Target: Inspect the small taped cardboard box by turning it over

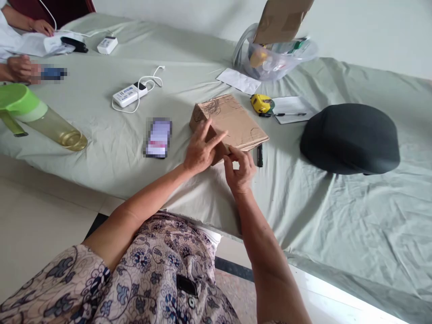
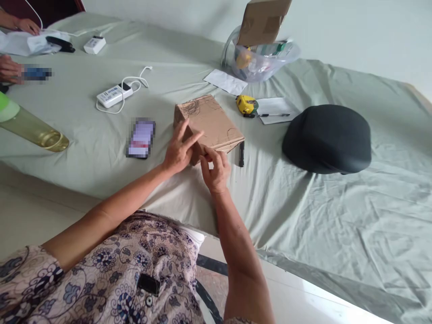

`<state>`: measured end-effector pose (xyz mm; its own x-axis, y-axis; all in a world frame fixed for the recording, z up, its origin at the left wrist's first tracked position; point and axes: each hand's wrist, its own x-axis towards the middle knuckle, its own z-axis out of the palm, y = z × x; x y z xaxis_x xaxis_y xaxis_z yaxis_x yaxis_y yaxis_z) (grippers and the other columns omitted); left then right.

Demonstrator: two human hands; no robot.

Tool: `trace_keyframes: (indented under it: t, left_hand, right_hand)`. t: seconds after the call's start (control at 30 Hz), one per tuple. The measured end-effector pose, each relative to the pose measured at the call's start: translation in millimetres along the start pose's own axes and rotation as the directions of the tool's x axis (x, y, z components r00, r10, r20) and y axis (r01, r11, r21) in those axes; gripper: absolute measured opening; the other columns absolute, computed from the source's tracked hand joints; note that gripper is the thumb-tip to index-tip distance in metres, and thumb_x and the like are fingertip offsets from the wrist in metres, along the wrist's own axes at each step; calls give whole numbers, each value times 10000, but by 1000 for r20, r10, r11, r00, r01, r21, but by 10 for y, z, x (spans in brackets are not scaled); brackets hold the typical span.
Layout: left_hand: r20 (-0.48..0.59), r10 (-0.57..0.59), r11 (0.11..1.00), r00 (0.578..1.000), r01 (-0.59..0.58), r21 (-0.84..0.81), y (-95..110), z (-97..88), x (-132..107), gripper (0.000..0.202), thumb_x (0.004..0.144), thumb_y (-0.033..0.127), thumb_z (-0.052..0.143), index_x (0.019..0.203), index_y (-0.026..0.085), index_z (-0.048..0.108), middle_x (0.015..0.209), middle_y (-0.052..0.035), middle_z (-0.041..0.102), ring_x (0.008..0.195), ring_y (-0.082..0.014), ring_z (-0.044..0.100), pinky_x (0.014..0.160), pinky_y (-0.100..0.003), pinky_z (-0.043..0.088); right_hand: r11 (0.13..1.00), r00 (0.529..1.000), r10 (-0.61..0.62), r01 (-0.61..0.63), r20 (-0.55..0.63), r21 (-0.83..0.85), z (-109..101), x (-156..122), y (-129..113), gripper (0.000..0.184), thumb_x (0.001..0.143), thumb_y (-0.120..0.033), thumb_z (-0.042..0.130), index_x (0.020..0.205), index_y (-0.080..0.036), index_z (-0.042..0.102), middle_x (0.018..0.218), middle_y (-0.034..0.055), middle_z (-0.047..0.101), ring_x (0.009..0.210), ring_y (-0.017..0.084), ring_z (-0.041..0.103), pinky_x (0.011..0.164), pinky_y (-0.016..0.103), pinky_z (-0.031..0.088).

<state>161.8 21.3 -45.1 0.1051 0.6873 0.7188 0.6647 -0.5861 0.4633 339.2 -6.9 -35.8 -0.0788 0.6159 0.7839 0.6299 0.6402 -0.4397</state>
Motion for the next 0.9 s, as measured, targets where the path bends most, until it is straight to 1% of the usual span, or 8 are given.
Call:
trace_keyframes:
  t: [0.07,0.17,0.33,0.47,0.57,0.7,0.8,0.9]
  left_hand:
    - [63,65,997,996,-63,-45,99,20,-28,468,1070,328,393,1499,289,576,1787,-106,193,1661,-377,194,1316,-640,279]
    - [117,84,996,990,-78,-53,170,8,-41,499,1069,447,419,1515,259,541,1777,-145,189,1664,-392,165,1319,-653,254]
    - [108,61,997,992,-55,-59,190,-50,-18,628,971,650,574,1458,253,568,1735,-167,280,1648,-385,217,1313,-619,281]
    - [105,15,997,994,-7,-77,212,-54,-3,544,986,633,556,1363,247,621,1667,-172,404,1615,-380,303,1292,-637,311]
    - [100,27,995,995,-17,-103,202,-55,12,516,990,618,553,1336,244,633,1641,-168,451,1605,-372,329,1289,-636,317]
    - [122,82,988,989,-65,-137,172,-80,51,485,1009,583,527,1334,236,623,1595,-163,537,1569,-326,412,1323,-613,265]
    - [139,126,982,982,-103,-160,149,-101,82,476,1038,575,464,1339,236,610,1548,-155,596,1506,-283,512,1350,-588,217]
    - [132,136,976,982,-111,-185,102,-116,96,481,1070,552,375,1345,226,598,1533,-162,609,1515,-265,508,1350,-569,227]
  right_hand:
    - [1000,1000,12,-12,-16,-5,-5,2,16,322,1015,-498,584,1141,-237,725,858,39,709,701,173,637,725,327,585]
    - [997,997,75,-75,-12,-10,-68,28,111,372,999,-555,591,1097,-231,747,860,41,727,664,164,624,694,315,573]
    - [958,955,287,-286,-79,25,-204,89,291,481,953,-631,604,1124,-205,749,702,-5,616,607,164,576,684,338,546]
    - [898,877,438,-439,-196,42,-260,138,370,566,978,-682,493,1154,-201,734,644,-23,534,582,176,579,645,348,529]
    - [884,854,462,-464,-238,54,-258,155,411,623,965,-734,473,1185,-202,712,647,-17,532,581,191,597,590,342,509]
    - [872,842,488,-481,-229,93,-233,146,481,707,923,-806,475,1264,-214,656,614,-41,488,536,184,558,539,326,475]
    - [845,825,533,-508,-189,165,-229,135,538,720,872,-843,516,1167,-203,665,581,-62,460,486,157,489,504,300,426]
    - [828,815,557,-528,-160,192,-236,127,571,687,846,-830,562,1040,-182,683,584,-58,480,500,140,480,521,283,408]
